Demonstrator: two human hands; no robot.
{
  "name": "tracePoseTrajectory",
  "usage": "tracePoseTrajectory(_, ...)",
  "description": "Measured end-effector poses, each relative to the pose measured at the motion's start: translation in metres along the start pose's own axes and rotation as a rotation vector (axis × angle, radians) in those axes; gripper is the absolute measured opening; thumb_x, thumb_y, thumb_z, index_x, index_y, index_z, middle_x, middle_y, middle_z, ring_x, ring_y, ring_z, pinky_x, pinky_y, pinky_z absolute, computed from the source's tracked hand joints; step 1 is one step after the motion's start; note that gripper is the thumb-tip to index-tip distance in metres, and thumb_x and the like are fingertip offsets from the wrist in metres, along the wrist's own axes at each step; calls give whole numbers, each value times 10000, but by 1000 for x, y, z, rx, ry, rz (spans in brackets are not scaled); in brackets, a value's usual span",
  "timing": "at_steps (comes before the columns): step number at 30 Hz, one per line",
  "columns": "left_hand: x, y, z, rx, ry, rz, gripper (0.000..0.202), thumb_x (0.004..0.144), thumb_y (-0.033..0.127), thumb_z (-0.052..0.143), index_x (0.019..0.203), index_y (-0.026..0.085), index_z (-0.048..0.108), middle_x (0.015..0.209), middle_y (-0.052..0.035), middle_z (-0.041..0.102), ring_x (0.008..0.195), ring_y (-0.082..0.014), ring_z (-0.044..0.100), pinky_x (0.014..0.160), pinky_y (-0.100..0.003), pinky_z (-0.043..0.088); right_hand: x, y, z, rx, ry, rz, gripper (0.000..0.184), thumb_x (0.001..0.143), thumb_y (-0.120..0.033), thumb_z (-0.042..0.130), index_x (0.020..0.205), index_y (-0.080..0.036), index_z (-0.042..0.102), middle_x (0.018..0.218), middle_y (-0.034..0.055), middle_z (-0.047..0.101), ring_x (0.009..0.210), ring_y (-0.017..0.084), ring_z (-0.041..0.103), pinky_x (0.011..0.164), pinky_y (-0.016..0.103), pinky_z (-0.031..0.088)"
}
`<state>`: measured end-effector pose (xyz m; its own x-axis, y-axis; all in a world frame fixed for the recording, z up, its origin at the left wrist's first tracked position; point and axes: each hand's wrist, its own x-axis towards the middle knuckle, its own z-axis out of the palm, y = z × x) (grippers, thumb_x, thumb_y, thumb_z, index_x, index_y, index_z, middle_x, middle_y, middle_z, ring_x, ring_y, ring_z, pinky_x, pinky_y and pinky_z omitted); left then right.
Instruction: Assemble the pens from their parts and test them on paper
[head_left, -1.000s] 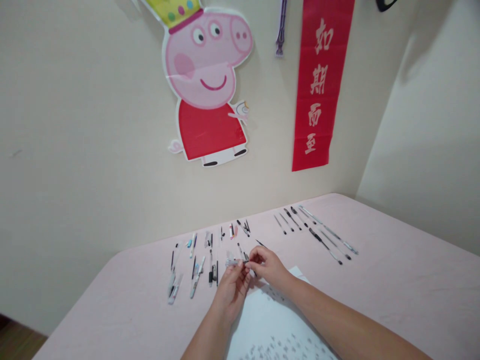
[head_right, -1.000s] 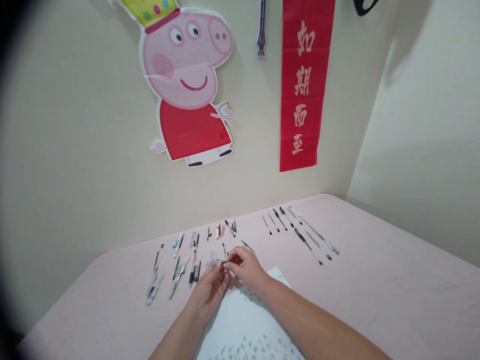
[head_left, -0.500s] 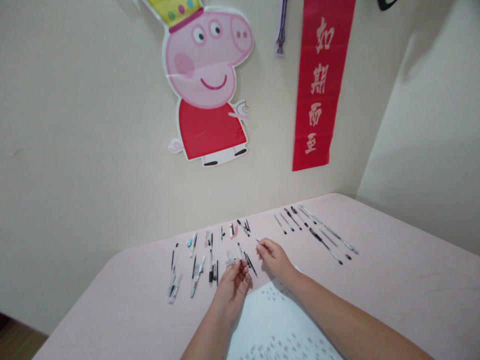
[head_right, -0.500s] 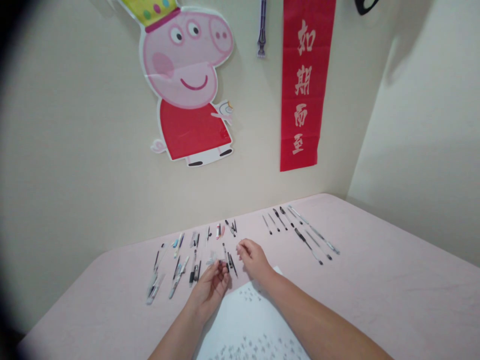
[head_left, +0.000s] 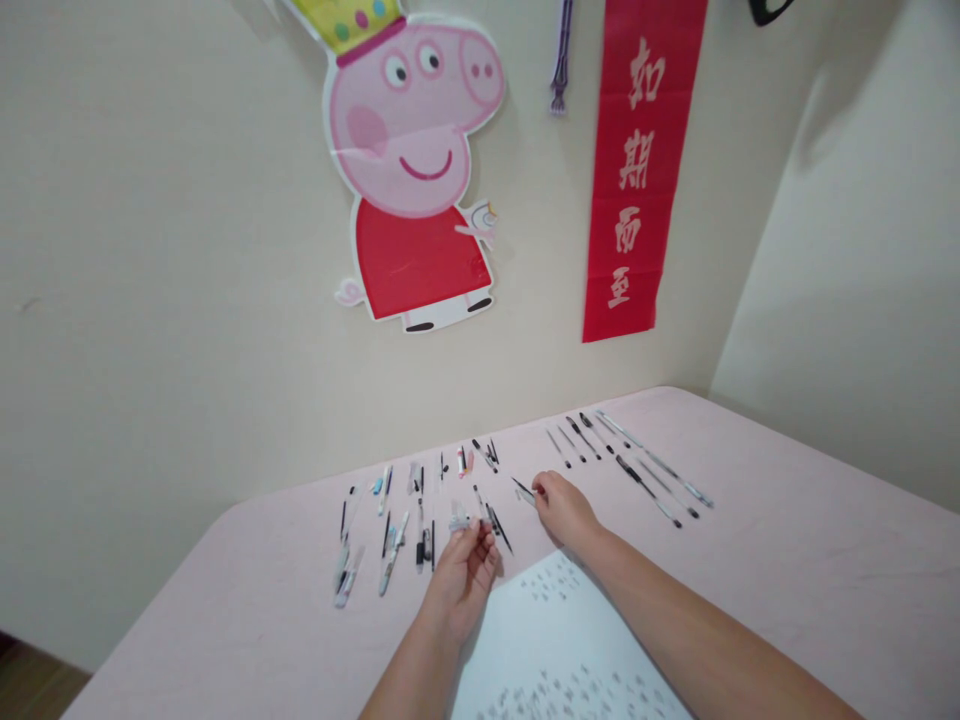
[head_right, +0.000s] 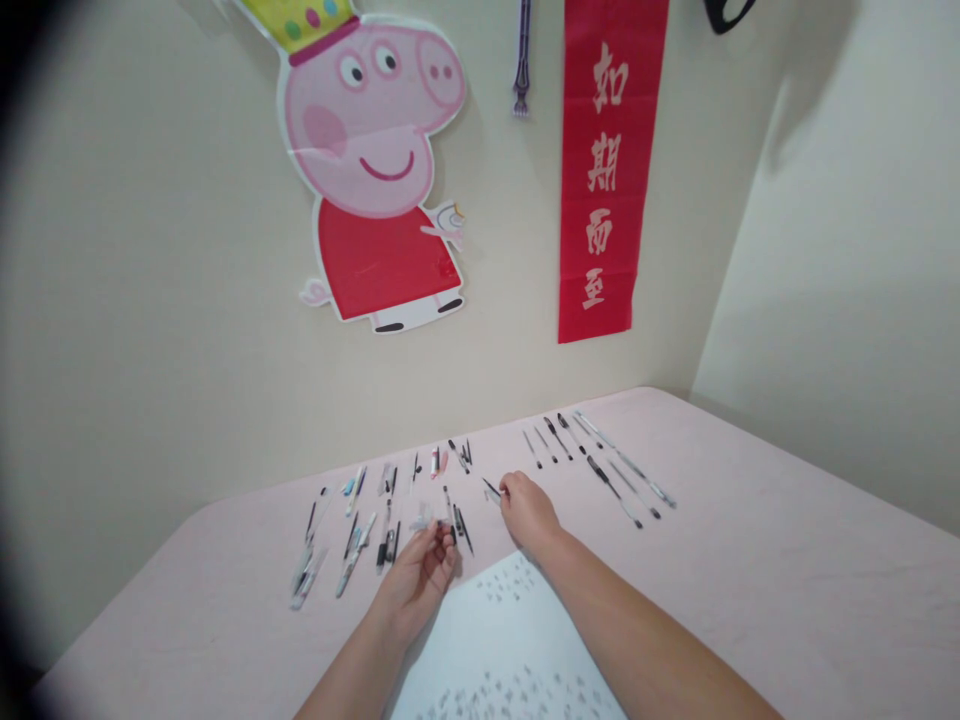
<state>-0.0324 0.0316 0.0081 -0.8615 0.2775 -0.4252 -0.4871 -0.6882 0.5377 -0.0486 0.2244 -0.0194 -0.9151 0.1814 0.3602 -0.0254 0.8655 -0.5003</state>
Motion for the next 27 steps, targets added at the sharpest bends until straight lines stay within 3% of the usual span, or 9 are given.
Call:
tracePoseTrajectory(7, 1, -1, -2, -5, 9, 3, 141, 851, 34, 536, 733, 81, 597, 659, -71, 662, 537, -91, 620, 510, -189, 545, 8, 6, 0, 116, -101, 144, 139, 760, -72, 528, 817, -154, 624, 808, 43, 634, 763, 150, 571, 694, 230, 383)
tracePoseTrajectory(12, 1, -1, 0, 1, 1, 8, 145, 854, 39, 535, 730, 76, 599, 659, -73, 662, 541, -92, 622, 512, -191, 544, 8, 4, -5, 98, -147, 156, 139, 709, -50, 556, 776, -149, 627, 747, 32, 637, 697, 144, 562, 639, 223, 361)
tracePoseTrajectory(19, 0, -1, 0, -1, 8, 5, 145, 853, 39, 536, 728, 72, 604, 661, -75, 662, 538, -93, 622, 512, -194, 547, 1, -9, -13, -159, -195, 89, 226, 717, -14, 496, 873, -124, 617, 875, 122, 657, 813, 202, 589, 681, 264, 339)
tracePoseTrajectory(27, -1, 0, 0, -14, 5, 9, 134, 844, 34, 547, 728, 74, 601, 656, -73, 662, 537, -96, 622, 506, -192, 545, 3, -10, -16, -89, -107, 101, 277, 718, 0, 459, 930, -117, 595, 870, 121, 645, 844, 204, 586, 736, 273, 373)
